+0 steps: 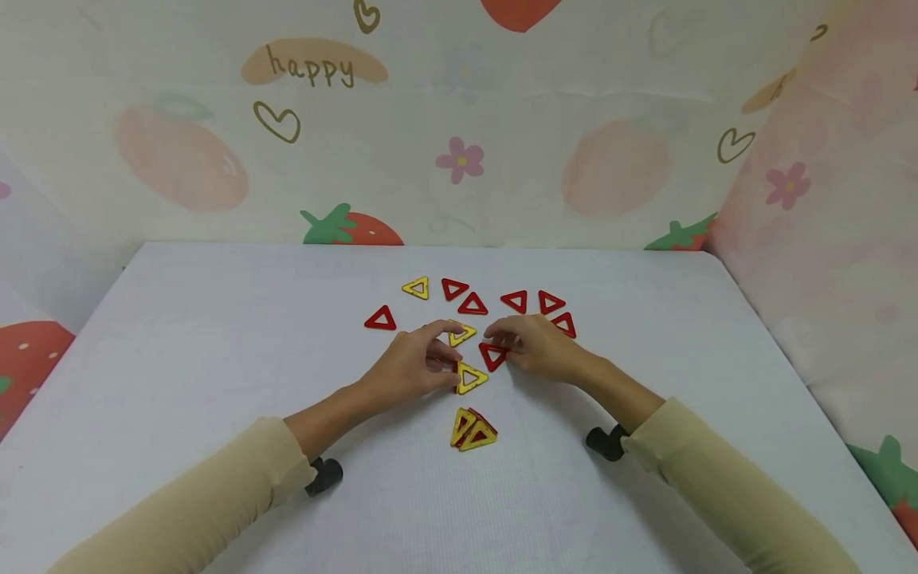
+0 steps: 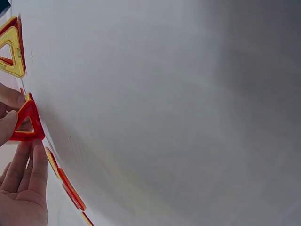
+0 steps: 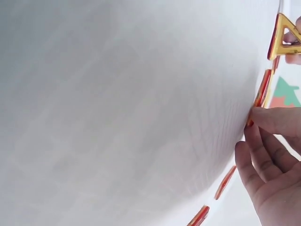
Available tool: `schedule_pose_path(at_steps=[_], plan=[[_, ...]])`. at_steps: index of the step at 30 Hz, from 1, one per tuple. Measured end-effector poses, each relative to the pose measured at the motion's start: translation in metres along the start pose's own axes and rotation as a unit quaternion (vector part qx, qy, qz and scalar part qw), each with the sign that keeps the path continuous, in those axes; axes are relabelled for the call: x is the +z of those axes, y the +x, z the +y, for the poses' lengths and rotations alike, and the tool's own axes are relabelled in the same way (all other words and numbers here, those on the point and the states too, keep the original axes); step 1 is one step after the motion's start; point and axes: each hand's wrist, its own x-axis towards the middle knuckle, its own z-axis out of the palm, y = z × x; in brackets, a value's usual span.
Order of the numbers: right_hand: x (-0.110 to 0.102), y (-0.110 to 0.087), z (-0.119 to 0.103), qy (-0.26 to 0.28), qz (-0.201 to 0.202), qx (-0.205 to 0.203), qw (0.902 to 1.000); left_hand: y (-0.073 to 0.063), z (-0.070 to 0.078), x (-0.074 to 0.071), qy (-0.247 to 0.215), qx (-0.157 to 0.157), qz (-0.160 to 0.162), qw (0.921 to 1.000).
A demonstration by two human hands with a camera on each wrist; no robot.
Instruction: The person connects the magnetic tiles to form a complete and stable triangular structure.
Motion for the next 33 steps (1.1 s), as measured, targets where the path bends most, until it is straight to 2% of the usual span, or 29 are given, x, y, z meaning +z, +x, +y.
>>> schedule_pose_path(at_steps=[7,33], plan=[[0.0009,0.0002,0.0007,0.0,0.001,0.012,0.9999,-0.0006,0.0005,0.0,-0.002,0.001,-0.001,1.0],[0.0061,0.0083,-0.0055,-0.009,-0.005,-0.003,0.9999,-0.0002,-0.0015,0.0004,-0.001,0.007,0.001,1.0]])
